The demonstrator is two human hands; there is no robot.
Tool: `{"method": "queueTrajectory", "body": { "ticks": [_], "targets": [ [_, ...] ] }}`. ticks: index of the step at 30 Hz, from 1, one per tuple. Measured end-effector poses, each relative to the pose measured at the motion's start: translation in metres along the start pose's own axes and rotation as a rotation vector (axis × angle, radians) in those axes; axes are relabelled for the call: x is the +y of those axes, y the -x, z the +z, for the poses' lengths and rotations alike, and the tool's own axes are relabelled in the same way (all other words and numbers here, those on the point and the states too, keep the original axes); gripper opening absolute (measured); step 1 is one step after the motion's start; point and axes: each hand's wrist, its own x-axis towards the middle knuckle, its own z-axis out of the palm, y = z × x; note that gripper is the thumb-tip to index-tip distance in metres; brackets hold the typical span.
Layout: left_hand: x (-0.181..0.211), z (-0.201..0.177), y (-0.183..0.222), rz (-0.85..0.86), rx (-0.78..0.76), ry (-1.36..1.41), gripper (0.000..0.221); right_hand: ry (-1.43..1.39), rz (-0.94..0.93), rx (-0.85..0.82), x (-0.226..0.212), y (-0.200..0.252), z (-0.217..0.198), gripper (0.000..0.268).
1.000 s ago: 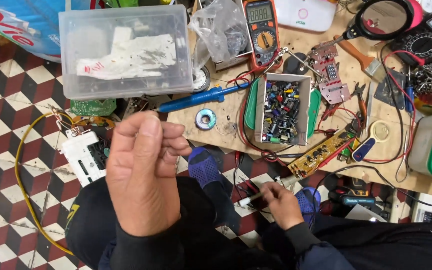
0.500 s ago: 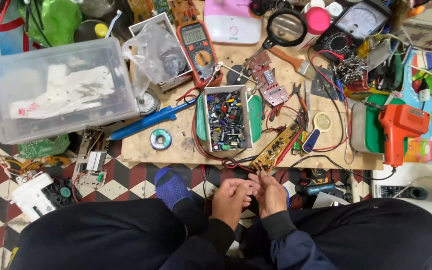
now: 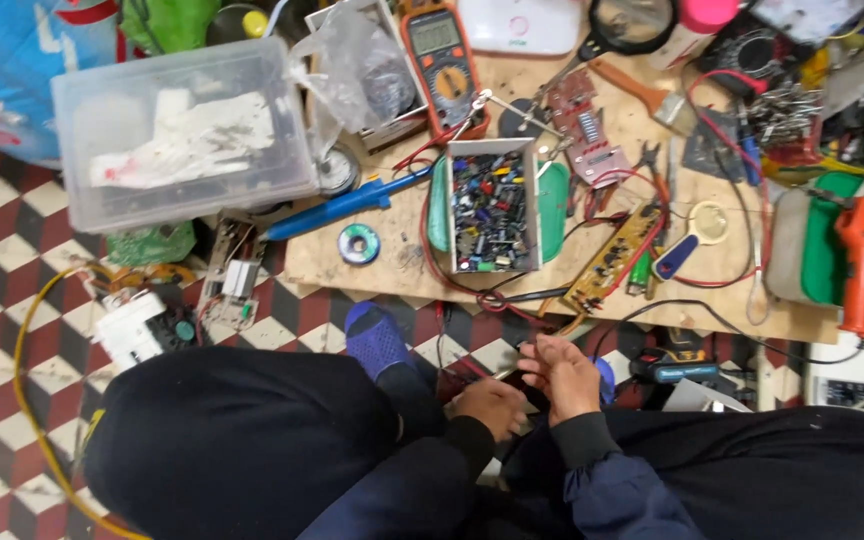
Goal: Inspecting an electronic circuit board with a magnifying glass and applying adhesive tape to secure components.
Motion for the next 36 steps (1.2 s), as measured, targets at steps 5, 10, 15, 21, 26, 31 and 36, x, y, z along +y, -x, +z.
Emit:
{"method": "queueTrajectory", "body": {
  "ticks": [5, 10, 15, 21, 26, 31, 36],
  "targets": [
    [0.007, -0.012, 0.025, 0.056, 0.013, -0.378, 0.012, 0.277, 0.070, -0.081, 0.028, -0.017, 0.017, 0.019],
    [0.017, -0.031, 0.041, 0.077, 0.190, 0.250, 0.012, -0.021, 0.126, -0.156, 0.007, 0.010, 0.055, 0.051],
    [0.050, -0.044, 0.054, 0.066, 0.169, 0.382, 0.016, -0.291, 0.112, -0.057, -0.010, 0.013, 0.040, 0.066],
    [0.056, -0.025, 0.033, 0.105, 0.142, 0.365, 0.023, -0.302, 0.099, 0.059, -0.004, -0.007, 0.031, 0.050],
    [0.039, -0.018, -0.011, 0.177, 0.176, 0.565, 0.036, -0.065, -0.157, 0.122, 0.033, -0.033, 0.019, 0.036],
    [0.038, -0.027, -0.027, 0.223, 0.237, 0.635, 0.031, 0.095, -0.276, 0.038, 0.007, 0.009, 0.045, 0.024],
    [0.042, -0.029, -0.034, 0.229, 0.237, 0.594, 0.028, -0.027, -0.223, -0.031, -0.021, 0.018, 0.054, 0.031]
  ]
}}
